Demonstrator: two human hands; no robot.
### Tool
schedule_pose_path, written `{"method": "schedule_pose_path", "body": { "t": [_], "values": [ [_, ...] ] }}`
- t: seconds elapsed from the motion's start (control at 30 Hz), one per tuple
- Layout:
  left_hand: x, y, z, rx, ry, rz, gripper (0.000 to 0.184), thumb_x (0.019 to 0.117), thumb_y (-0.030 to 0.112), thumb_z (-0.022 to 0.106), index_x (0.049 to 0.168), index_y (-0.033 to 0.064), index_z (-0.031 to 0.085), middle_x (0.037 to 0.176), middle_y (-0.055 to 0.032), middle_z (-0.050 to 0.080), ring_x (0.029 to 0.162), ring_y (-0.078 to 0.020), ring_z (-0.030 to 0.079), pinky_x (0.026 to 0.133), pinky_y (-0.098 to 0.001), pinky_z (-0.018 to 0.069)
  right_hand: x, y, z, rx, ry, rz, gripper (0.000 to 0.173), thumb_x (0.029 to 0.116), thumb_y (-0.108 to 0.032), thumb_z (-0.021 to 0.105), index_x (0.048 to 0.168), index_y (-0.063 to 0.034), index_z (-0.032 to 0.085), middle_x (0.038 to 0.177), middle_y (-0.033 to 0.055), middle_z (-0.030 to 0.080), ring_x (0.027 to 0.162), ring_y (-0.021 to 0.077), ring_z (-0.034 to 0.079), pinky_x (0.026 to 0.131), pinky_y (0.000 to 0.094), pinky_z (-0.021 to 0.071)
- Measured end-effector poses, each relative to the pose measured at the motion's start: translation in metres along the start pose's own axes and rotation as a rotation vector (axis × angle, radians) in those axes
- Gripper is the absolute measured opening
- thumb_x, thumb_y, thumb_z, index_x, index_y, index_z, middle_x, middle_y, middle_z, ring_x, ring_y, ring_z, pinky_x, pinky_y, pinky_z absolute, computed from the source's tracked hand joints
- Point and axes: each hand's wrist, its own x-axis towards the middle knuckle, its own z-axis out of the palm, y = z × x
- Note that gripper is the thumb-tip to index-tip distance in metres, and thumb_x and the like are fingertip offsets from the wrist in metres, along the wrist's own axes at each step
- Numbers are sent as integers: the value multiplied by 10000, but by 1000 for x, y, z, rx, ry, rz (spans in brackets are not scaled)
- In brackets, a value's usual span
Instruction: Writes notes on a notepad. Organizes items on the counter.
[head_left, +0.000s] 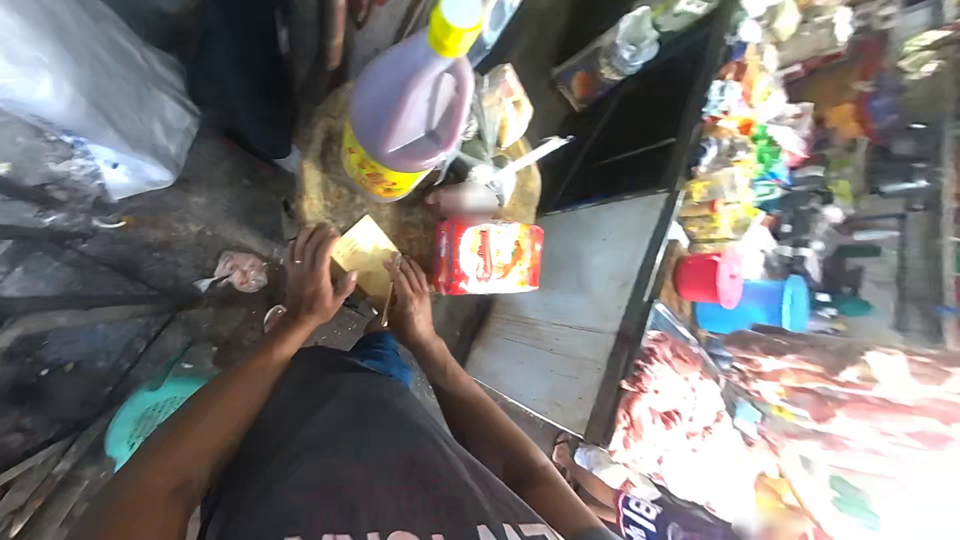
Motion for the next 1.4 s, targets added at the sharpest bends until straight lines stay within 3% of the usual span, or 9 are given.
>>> {"method": "schedule_pose_path", "body": {
  "t": [0.27,0.47,0.77,0.87,0.93,1.0,1.17,1.27,1.4],
  "values": [
    [1,-3,2,79,14,13,671,935,577,562,1427,122,552,1584,-91,452,1542,-329,274,1216,-621,220,7,2,-1,-36,4,-53,594,882,-331,790,1423,-159,616,1496,103,564,1452,307,455,1154,487,448],
    [2,-6,3,73,36,32,719,945,573,546,1501,123,477,1588,-91,450,1543,-311,277,1230,-597,213,11,0,2,-61,60,-79,563,881,-356,784,1380,-132,650,1460,124,594,1423,322,489,1144,479,461],
    [3,7,5,43,50,-72,566,933,492,610,1371,134,586,1568,-63,468,1549,-299,262,1222,-605,229,10,2,9,-53,88,-77,545,890,-371,773,1368,-135,661,1469,111,591,1437,315,473,1165,471,441],
    [6,4,5,52,54,-44,610,953,566,569,1373,124,591,1553,-91,486,1539,-323,284,1212,-614,240,18,-6,-4,101,144,-45,457,1008,-358,593,1339,-54,672,1405,151,634,1388,345,523,1151,504,449],
    [2,-1,6,56,59,-32,634,943,579,556,1380,120,587,1539,-103,499,1528,-336,304,1206,-623,239,26,-17,-13,219,215,-29,541,1075,-434,410,1320,-35,680,1282,141,701,1240,283,636,1062,459,522],
    [-1,-3,6,54,35,-39,671,944,604,529,1408,119,562,1560,-88,479,1534,-320,293,1218,-614,223,35,-25,-17,350,234,5,647,1099,-531,312,1306,-48,689,1120,82,750,982,163,710,873,370,602],
    [3,-1,5,68,29,-50,677,917,595,579,1368,90,580,1545,-94,495,1527,-324,308,1214,-613,230,63,-37,-25,636,110,159,341,1091,-223,460,1102,-39,747,879,46,759,699,113,685,672,318,599],
    [2,1,2,46,31,-50,646,907,573,607,1312,69,622,1528,-118,512,1513,-340,329,1215,-609,235,79,-41,-24,711,62,171,230,1063,-217,553,995,-30,669,790,62,731,593,121,640,558,291,559],
    [1,-3,7,38,90,-13,619,902,585,608,1271,91,653,1510,-109,534,1505,-337,349,1210,-602,275,91,-35,-11,785,71,201,280,1044,-320,612,880,-94,600,682,62,670,471,116,550,438,248,462]
  ]
}}
